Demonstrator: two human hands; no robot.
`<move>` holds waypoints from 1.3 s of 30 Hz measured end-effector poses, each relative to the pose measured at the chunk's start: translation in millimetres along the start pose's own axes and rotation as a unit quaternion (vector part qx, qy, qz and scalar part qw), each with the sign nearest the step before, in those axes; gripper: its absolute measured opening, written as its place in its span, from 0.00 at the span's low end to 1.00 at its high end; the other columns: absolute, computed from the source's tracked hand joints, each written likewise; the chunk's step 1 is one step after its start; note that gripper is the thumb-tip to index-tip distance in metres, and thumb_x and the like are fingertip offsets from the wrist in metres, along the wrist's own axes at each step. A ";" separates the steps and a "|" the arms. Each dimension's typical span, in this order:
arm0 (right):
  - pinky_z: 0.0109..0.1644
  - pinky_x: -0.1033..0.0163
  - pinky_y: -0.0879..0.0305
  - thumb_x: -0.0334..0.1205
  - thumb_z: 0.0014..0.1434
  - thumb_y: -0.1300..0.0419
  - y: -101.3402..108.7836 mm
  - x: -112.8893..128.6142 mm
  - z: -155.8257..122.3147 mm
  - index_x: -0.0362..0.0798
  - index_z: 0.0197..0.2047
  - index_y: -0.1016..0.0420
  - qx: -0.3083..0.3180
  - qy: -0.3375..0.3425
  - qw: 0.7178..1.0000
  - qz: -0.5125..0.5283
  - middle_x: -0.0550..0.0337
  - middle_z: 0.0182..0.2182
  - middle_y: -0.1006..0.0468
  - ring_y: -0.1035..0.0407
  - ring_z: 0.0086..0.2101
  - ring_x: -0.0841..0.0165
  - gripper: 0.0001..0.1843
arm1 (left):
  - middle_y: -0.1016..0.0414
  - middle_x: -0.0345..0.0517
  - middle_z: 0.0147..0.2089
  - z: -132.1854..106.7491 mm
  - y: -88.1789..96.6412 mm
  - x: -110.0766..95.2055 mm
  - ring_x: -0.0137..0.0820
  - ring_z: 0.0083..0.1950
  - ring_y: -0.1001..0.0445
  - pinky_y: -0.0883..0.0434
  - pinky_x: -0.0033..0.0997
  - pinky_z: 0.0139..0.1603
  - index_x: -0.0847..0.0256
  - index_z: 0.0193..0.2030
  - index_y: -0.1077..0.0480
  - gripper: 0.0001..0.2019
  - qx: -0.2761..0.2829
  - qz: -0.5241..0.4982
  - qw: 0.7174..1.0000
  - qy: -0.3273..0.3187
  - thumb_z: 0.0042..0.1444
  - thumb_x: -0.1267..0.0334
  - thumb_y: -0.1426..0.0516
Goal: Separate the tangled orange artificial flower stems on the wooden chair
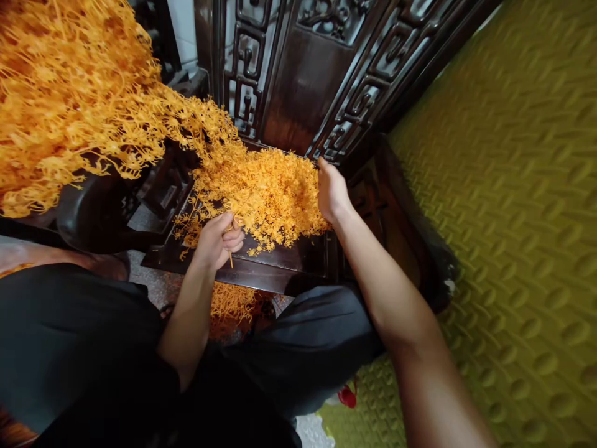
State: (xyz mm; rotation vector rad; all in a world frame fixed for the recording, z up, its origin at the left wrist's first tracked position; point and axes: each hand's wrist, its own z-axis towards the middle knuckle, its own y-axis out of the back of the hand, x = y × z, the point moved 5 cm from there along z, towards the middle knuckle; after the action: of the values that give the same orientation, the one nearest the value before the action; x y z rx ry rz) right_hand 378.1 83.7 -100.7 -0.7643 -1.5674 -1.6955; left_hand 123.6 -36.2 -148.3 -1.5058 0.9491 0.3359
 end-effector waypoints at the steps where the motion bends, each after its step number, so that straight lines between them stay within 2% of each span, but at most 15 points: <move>1: 0.69 0.39 0.42 0.74 0.63 0.56 -3.8 12.7 -4.5 0.54 0.72 0.39 -0.017 0.032 0.999 -0.003 0.47 0.71 0.38 0.41 0.68 0.54 0.45 | 0.54 0.29 0.18 0.2 -0.7 1.3 0.18 0.17 0.57 0.56 0.23 0.20 0.60 0.28 0.37 0.18 0.009 -0.035 0.999 0.001 0.68 0.54 0.44; 3: 0.69 0.41 0.39 0.71 0.62 0.45 -15.7 46.8 -20.9 0.54 0.68 0.33 -0.018 0.126 0.992 -0.016 0.48 0.67 0.35 0.38 0.65 0.53 0.41 | 0.54 0.29 0.18 0.6 -2.0 3.9 0.18 0.17 0.56 0.54 0.22 0.19 0.60 0.26 0.38 0.20 0.022 -0.110 0.994 0.012 0.68 0.55 0.43; 5: 0.59 0.45 0.29 0.69 0.61 0.40 -31.2 83.5 -44.0 0.54 0.65 0.32 0.009 0.229 0.973 -0.033 0.48 0.60 0.30 0.30 0.55 0.55 0.39 | 0.53 0.29 0.18 1.6 -3.4 6.7 0.19 0.16 0.55 0.52 0.22 0.19 0.60 0.25 0.39 0.21 0.021 -0.187 0.982 0.026 0.68 0.56 0.43; 7: 0.51 0.47 0.25 0.71 0.56 0.36 -44.5 112.1 -66.3 0.53 0.65 0.32 0.008 0.301 0.952 -0.061 0.48 0.55 0.30 0.28 0.48 0.56 0.43 | 0.53 0.29 0.18 3.0 -4.7 10.3 0.19 0.15 0.55 0.51 0.22 0.18 0.60 0.25 0.39 0.20 0.002 -0.252 0.967 0.037 0.70 0.58 0.46; 10: 0.47 0.46 0.25 0.70 0.53 0.32 -66.8 131.4 -84.5 0.50 0.67 0.35 0.038 0.315 0.939 -0.132 0.46 0.54 0.29 0.28 0.45 0.55 0.48 | 0.51 0.30 0.18 4.1 -8.0 15.7 0.19 0.14 0.57 0.51 0.22 0.17 0.61 0.25 0.39 0.22 -0.037 -0.304 0.952 0.033 0.73 0.60 0.51; 14: 0.51 0.49 0.26 0.55 0.66 0.36 -82.9 135.9 -84.7 0.47 0.59 0.24 0.086 0.307 0.943 -0.092 0.47 0.49 0.22 0.25 0.45 0.57 0.26 | 0.55 0.29 0.18 0.8 -19.7 17.1 0.20 0.15 0.57 0.52 0.22 0.17 0.60 0.24 0.41 0.23 -0.016 -0.317 0.948 0.028 0.75 0.61 0.56; 16: 0.48 0.52 0.25 0.53 0.65 0.35 -79.0 133.9 -76.4 0.48 0.45 0.18 0.100 0.286 0.953 -0.024 0.51 0.41 0.20 0.24 0.42 0.61 0.17 | 0.57 0.29 0.19 -2.7 -25.1 15.7 0.21 0.15 0.58 0.54 0.22 0.17 0.60 0.26 0.41 0.22 0.010 -0.325 0.945 0.039 0.75 0.62 0.58; 18: 0.40 0.55 0.25 0.55 0.59 0.30 -69.5 124.0 -63.5 0.47 0.35 0.16 0.117 0.205 0.971 0.045 0.55 0.33 0.19 0.25 0.32 0.64 0.18 | 0.60 0.28 0.19 -6.2 -29.7 16.1 0.22 0.16 0.60 0.56 0.23 0.16 0.59 0.26 0.42 0.22 0.038 -0.332 0.940 0.074 0.75 0.62 0.58; 22: 0.24 0.61 0.31 0.55 0.46 0.22 -44.8 93.5 -45.4 0.43 0.30 0.17 0.095 0.012 0.983 0.155 0.57 0.20 0.23 0.31 0.19 0.69 0.22 | 0.63 0.28 0.20 -8.0 -36.5 24.3 0.21 0.16 0.64 0.60 0.23 0.16 0.58 0.26 0.45 0.21 0.073 -0.331 0.926 0.165 0.75 0.61 0.56; 27: 0.20 0.63 0.33 0.50 0.37 0.18 -34.6 77.9 -41.6 0.42 0.27 0.18 0.053 -0.042 0.981 0.183 0.56 0.17 0.24 0.33 0.16 0.70 0.22 | 0.63 0.27 0.20 1.0 -41.3 35.7 0.21 0.15 0.62 0.62 0.22 0.15 0.58 0.26 0.45 0.21 0.073 -0.332 0.918 0.204 0.75 0.61 0.56; 30: 0.21 0.62 0.32 0.47 0.39 0.18 -25.7 72.1 -36.5 0.42 0.27 0.18 0.059 -0.053 0.982 0.170 0.56 0.17 0.24 0.33 0.16 0.70 0.21 | 0.62 0.27 0.19 2.8 -36.2 35.9 0.21 0.14 0.61 0.62 0.21 0.15 0.58 0.26 0.44 0.21 0.070 -0.318 0.920 0.217 0.75 0.61 0.56; 32: 0.22 0.62 0.32 0.43 0.44 0.20 -3.2 62.4 -29.9 0.42 0.28 0.18 0.008 -0.051 0.987 0.151 0.56 0.18 0.24 0.32 0.18 0.70 0.16 | 0.61 0.27 0.18 2.2 -22.9 29.2 0.20 0.13 0.61 0.63 0.22 0.14 0.58 0.25 0.45 0.22 0.054 -0.308 0.928 0.201 0.75 0.61 0.56; 35: 0.24 0.64 0.32 0.35 0.50 0.25 46.5 40.7 -26.0 0.44 0.27 0.21 -0.188 -0.022 0.970 0.150 0.58 0.21 0.24 0.34 0.19 0.74 0.09 | 0.62 0.27 0.17 1.4 4.9 11.8 0.21 0.13 0.60 0.63 0.22 0.14 0.58 0.24 0.45 0.23 0.026 -0.307 0.943 0.126 0.74 0.62 0.56; 36: 0.24 0.65 0.32 0.36 0.52 0.27 54.8 33.7 -26.7 0.44 0.28 0.21 -0.212 -0.016 0.964 0.158 0.59 0.22 0.25 0.35 0.19 0.76 0.08 | 0.61 0.27 0.17 1.3 11.6 8.0 0.21 0.13 0.59 0.62 0.22 0.14 0.58 0.24 0.44 0.23 0.022 -0.306 0.945 0.110 0.74 0.62 0.56; 39: 0.28 0.61 0.25 0.41 0.50 0.25 34.5 17.4 -29.4 0.45 0.38 0.19 -0.052 -0.077 0.976 0.197 0.59 0.25 0.23 0.27 0.22 0.70 0.14 | 0.58 0.28 0.16 4.3 15.3 9.1 0.21 0.13 0.57 0.59 0.22 0.14 0.58 0.24 0.43 0.22 0.037 -0.299 0.948 0.106 0.73 0.62 0.54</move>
State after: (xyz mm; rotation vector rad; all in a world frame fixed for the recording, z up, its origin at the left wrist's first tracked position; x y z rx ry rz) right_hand 396.9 51.8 -69.3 -1.1988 -1.3247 -1.4581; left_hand 119.6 -33.9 -165.9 -1.6998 0.6133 -0.3026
